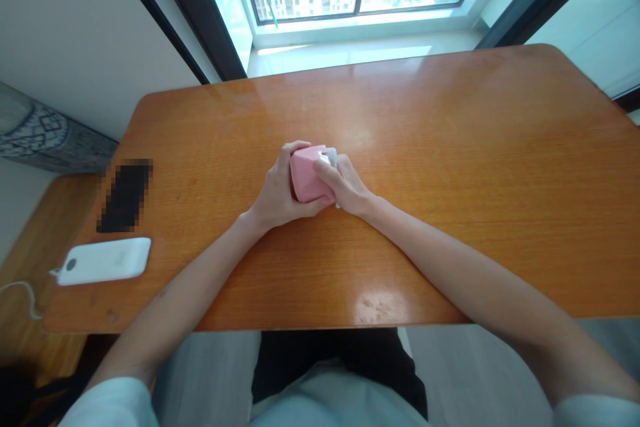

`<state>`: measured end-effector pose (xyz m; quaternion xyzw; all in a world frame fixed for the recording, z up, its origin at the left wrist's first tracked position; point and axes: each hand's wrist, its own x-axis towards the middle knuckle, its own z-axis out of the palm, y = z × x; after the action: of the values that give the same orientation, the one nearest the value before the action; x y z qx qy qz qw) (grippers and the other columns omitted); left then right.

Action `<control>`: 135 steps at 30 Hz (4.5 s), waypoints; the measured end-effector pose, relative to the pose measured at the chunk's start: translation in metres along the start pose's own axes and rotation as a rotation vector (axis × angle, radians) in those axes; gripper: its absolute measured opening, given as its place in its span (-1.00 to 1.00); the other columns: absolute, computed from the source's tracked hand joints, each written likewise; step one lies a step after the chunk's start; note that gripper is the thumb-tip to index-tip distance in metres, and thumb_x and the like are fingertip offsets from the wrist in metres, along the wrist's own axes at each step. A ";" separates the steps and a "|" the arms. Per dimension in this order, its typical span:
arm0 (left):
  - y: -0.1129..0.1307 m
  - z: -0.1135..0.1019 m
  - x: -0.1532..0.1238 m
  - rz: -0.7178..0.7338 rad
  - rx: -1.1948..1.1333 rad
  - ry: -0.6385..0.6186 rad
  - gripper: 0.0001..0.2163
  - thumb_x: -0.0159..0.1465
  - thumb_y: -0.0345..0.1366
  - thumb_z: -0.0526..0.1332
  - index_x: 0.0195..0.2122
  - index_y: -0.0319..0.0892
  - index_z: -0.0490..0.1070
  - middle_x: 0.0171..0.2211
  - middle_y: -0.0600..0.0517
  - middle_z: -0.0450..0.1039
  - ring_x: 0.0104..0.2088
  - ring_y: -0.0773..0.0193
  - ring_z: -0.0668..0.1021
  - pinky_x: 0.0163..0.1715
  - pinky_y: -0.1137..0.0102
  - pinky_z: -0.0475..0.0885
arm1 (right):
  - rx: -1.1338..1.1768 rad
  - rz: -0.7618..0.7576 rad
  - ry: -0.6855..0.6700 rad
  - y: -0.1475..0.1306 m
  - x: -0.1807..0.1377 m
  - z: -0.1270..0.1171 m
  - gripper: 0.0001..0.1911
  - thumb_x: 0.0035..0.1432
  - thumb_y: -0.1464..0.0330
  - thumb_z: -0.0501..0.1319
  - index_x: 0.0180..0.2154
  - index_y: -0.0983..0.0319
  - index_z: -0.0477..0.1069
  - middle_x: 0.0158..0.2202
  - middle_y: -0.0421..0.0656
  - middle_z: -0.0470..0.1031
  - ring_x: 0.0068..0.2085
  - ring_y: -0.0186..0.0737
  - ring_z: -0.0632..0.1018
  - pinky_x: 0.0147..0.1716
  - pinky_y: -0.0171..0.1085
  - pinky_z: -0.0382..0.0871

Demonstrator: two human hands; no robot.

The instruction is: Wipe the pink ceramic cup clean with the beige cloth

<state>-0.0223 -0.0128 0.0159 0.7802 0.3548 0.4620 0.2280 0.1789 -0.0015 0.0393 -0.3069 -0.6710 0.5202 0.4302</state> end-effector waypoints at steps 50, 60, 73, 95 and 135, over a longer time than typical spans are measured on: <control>0.015 -0.005 0.005 -0.325 -0.250 -0.040 -0.34 0.49 0.43 0.13 0.08 -0.12 0.55 -0.06 -0.11 0.70 -0.08 0.01 0.71 -0.04 0.15 0.66 | -0.167 -0.134 -0.054 0.002 -0.002 0.001 -0.32 0.50 -0.28 0.08 -0.40 0.13 0.26 -0.39 -0.22 0.38 -0.33 -0.25 0.38 -0.28 -0.19 0.29; 0.015 0.007 -0.003 -0.329 -0.392 0.017 -0.30 0.49 0.47 0.06 0.26 -0.03 0.47 0.15 -0.13 0.64 0.10 -0.03 0.71 0.17 0.06 0.68 | -0.281 -0.214 -0.062 -0.001 -0.005 0.005 -0.38 0.50 -0.20 0.11 -0.44 0.09 0.15 -0.49 -0.27 0.24 -0.44 -0.28 0.26 -0.36 -0.16 0.14; 0.023 0.009 -0.002 -0.164 -0.361 0.075 -0.36 0.52 0.41 0.08 0.31 0.01 0.40 0.20 -0.14 0.58 0.06 -0.02 0.70 0.10 0.05 0.70 | -0.356 -0.233 -0.078 -0.003 -0.006 0.006 -0.46 0.52 -0.09 0.09 -0.44 0.08 0.14 -0.50 -0.26 0.25 -0.46 -0.27 0.25 -0.37 -0.15 0.12; 0.024 0.010 -0.001 -0.176 -0.451 0.108 -0.42 0.53 0.35 0.14 0.23 -0.02 0.47 0.15 -0.11 0.57 0.00 0.02 0.67 0.06 0.08 0.66 | -0.397 -0.348 -0.010 0.007 -0.005 0.009 -0.42 0.58 -0.09 0.05 -0.44 0.10 0.12 -0.53 -0.30 0.20 -0.50 -0.33 0.25 -0.46 -0.19 0.13; 0.024 0.010 -0.001 -0.182 -0.461 0.120 -0.43 0.51 0.35 0.17 0.20 -0.03 0.47 0.17 -0.13 0.58 0.03 -0.03 0.67 0.12 0.02 0.66 | -0.360 -0.309 -0.028 0.006 -0.008 0.009 -0.44 0.58 -0.05 0.09 -0.43 0.09 0.09 -0.53 -0.29 0.15 -0.50 -0.30 0.21 -0.44 -0.15 0.10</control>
<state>-0.0056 -0.0290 0.0268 0.6437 0.3220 0.5536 0.4190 0.1740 -0.0104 0.0311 -0.2651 -0.7979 0.3242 0.4335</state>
